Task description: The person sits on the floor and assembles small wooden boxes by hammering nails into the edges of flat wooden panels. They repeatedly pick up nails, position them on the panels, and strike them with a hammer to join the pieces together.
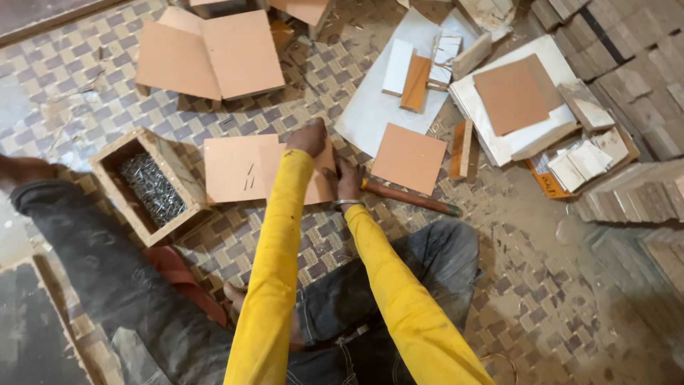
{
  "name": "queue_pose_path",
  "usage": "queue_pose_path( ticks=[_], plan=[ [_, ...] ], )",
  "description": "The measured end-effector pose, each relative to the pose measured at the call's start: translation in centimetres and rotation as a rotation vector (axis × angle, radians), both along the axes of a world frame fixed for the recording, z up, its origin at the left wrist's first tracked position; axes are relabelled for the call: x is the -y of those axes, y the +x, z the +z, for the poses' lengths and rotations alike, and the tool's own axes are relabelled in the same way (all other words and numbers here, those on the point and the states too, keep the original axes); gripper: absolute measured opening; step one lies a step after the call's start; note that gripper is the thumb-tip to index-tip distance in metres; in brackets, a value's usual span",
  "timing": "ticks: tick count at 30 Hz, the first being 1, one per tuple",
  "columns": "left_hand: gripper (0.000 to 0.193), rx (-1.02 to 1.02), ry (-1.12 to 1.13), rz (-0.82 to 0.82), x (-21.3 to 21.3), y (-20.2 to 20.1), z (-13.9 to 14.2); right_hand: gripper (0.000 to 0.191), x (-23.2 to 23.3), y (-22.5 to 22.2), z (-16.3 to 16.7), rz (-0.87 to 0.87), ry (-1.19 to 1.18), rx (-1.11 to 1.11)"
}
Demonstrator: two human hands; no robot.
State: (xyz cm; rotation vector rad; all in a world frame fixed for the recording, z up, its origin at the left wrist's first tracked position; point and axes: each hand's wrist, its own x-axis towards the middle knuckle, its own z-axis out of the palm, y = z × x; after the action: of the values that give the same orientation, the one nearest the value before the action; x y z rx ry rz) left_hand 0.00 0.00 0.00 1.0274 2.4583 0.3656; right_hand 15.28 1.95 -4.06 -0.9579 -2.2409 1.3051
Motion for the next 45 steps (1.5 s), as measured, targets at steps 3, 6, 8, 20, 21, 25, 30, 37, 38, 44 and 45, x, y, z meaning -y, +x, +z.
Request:
queue_pose_path(
  ticks=[3, 6, 8, 20, 21, 25, 30, 37, 38, 44, 45],
  plan=[
    [0.022, 0.196, 0.253, -0.102, 0.8, -1.4, 0.3, 0.061, -0.3, -0.1, 0.3, 0.010, 0.163, 0.233],
    [0.017, 0.327, 0.372, -0.092, 1.7, -1.6, -0.5, 0.057, -0.4, 0.2, 0.0, -0.019, -0.018, -0.074],
    [0.016, 0.323, 0.457, -0.123, 1.8, -1.7, -0.8, 0.051, -0.3, 0.3, -0.2, -0.052, 0.008, -0.077],
    [0.016, 0.321, 0.487, -0.095, 1.9, -1.4, -1.7, 0.039, 0.5, -0.3, -0.6, -0.196, -0.024, -0.122],
    [0.015, 0.322, 0.468, -0.099, 1.9, -1.5, -1.6, 0.040, 0.5, -0.3, -0.7, -0.201, -0.052, -0.159],
    [0.017, 0.303, 0.471, -0.110, 2.0, -1.5, -1.6, 0.036, 0.2, -0.4, -0.8, -0.199, -0.096, -0.165],
    [0.015, 0.283, 0.508, -0.099, 2.5, -1.0, -1.8, 0.033, 0.6, -0.8, -0.5, -0.290, -0.142, -0.200],
    [0.013, 0.198, 0.581, -0.071, 3.2, 0.3, -1.4, 0.031, 1.0, -1.6, 0.2, -0.412, -0.235, -0.270],
    [0.014, 0.186, 0.595, -0.065, 3.3, 0.5, -1.4, 0.030, 1.0, -1.7, 0.1, -0.426, -0.257, -0.278],
    [0.012, 0.172, 0.661, -0.052, 3.6, 1.0, -2.0, 0.028, 1.0, -2.6, -0.1, -0.455, -0.328, -0.362],
    [0.012, 0.176, 0.666, -0.052, 3.6, 1.0, -2.2, 0.028, 1.0, -2.7, 0.0, -0.461, -0.384, -0.413]
  ],
)
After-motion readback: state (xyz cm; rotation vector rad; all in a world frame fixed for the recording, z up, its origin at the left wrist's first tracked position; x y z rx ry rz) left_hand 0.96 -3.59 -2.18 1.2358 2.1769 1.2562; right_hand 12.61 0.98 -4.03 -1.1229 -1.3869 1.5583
